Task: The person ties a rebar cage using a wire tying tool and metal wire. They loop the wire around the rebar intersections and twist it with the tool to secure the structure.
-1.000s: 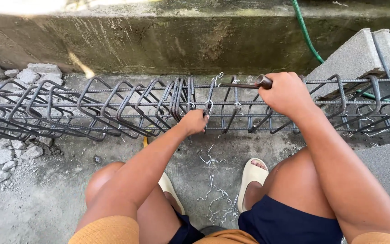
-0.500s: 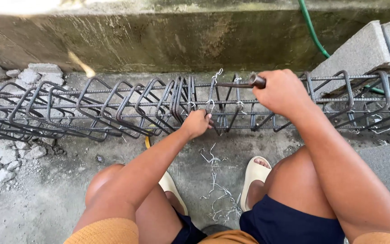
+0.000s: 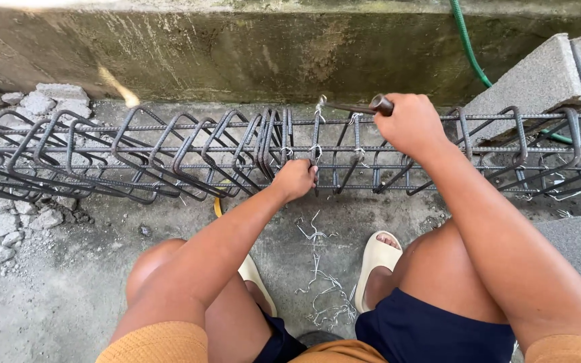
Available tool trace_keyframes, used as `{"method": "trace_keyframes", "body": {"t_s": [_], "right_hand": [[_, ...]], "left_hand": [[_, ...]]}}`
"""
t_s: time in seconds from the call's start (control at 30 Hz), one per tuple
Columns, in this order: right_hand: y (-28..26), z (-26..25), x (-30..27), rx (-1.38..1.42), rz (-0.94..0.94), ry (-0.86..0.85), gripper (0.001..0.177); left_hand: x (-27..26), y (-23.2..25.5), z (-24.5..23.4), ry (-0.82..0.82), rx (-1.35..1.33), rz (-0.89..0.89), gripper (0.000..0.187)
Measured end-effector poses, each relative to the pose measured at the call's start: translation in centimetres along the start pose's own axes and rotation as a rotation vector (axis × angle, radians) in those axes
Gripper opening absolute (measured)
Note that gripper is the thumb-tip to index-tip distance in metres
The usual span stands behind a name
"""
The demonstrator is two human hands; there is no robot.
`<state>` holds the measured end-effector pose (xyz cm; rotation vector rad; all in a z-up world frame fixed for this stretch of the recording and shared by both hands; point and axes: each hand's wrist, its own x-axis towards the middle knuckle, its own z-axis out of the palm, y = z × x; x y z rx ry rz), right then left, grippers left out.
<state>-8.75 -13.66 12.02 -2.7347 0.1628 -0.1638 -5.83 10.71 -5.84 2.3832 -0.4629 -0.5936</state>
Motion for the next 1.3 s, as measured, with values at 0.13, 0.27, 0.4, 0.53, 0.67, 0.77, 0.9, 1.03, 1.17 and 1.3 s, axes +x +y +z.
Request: {"method": "trace_keyframes", "body": {"t_s": [0.13, 0.27, 0.4, 0.53, 0.67, 0.77, 0.9, 1.03, 1.17, 1.3], "right_hand": [[-1.5, -1.6, -1.6, 0.151, -0.022, 0.113, 0.018], [-1.1, -1.6, -2.0, 0.146, -0.015, 0.101, 0.016], [-1.0, -1.7, -1.8, 0.115, -0.039, 0.058, 0.014], [-1.5, -1.7, -2.0, 0.113, -0.043, 0.058, 0.016], [-1.0, -1.7, -2.1, 0.088, -0.071, 0.025, 0.016], [-1.4, -2.3, -2.5, 0.1, -0.087, 0.024, 0.015], [-0.6, -1.9, -2.4, 0.066, -0.123, 0.027, 0.013], [-1.1, -3.2, -3.2, 0.1, -0.168, 0.043, 0.015], [-0.9, -5.1, -4.2, 0.077, -0.123, -0.015, 0.034], [2.2, -5.4, -4.3, 0.101, -0.306, 0.125, 0.026]], "left_hand": [[0.9, -0.5, 0.3, -0.001, -0.024, 0.002, 0.033], [0.7, -0.4, 0.1, -0.006, -0.077, -0.007, 0.032], [0.2, 0.0, 0.5, -0.005, -0.095, -0.031, 0.034], [-0.3, 0.5, 0.6, 0.016, -0.116, -0.003, 0.034], [0.2, 0.4, 0.2, 0.049, 0.039, -0.01, 0.037], [0.0, 0.7, 0.1, 0.081, 0.103, -0.039, 0.038], [0.2, 0.5, 0.2, 0.081, 0.094, -0.057, 0.036], [1.9, 0.8, -0.1, 0.007, 0.223, -0.062, 0.037], [-3.5, 7.0, -9.4, -0.204, 0.562, -0.198, 0.029], [-1.7, -1.1, -15.1, 0.432, 0.506, -0.095, 0.03]]}}
